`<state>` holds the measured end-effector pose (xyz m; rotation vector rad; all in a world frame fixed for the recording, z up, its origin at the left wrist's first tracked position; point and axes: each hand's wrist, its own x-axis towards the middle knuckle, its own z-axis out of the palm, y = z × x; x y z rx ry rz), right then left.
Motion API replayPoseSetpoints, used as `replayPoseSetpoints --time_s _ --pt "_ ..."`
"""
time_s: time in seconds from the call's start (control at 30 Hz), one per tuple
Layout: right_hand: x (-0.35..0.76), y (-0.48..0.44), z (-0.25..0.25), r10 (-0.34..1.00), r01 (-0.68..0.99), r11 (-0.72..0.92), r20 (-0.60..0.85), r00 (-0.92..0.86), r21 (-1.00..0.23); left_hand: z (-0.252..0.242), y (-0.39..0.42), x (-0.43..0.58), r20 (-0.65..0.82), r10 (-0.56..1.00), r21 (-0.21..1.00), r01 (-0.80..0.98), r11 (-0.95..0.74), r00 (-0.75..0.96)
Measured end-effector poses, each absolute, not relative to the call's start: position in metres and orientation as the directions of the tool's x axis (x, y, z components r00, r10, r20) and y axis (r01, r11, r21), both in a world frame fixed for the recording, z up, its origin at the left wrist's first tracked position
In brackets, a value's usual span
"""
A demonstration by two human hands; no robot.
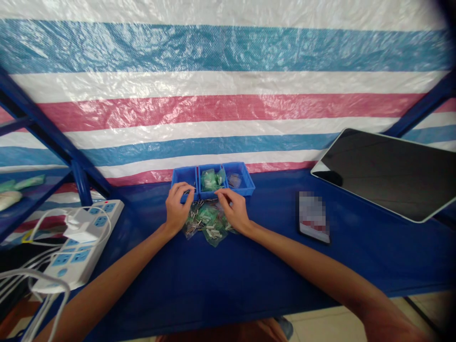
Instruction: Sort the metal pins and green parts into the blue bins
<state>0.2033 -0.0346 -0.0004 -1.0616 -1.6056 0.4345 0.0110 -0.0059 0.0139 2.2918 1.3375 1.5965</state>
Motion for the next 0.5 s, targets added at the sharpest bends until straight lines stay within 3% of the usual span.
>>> replayPoseSetpoints --time_s 0.1,0.23,0.33,0.5 --pt "0.208 -0.031 0.019 0.830 0.485 0.512 0.553 -0.068 -0.709 0.026 -0.008 0.005 0.665 0.639 0.386 0.556 -0.736 0.385" --pt "0.224 -0.037 0.036 0.848 0.627 0.527 0.397 -0.351 -0.573 0.041 -0.012 -0.011 0.381 0.624 0.282 0.557 -0.781 0.682" --pt "0.240 -0.052 0.027 0.815 0.693 0.578 0.270 -0.512 -0.430 0.041 -0.019 -0.026 0.220 0.610 0.226 0.569 -0.791 0.761" --pt "0.253 -0.074 -0.008 0.787 0.726 0.614 0.164 -0.595 -0.310 0.016 -0.033 -0.037 0.086 0.611 0.207 0.586 -0.783 0.787"
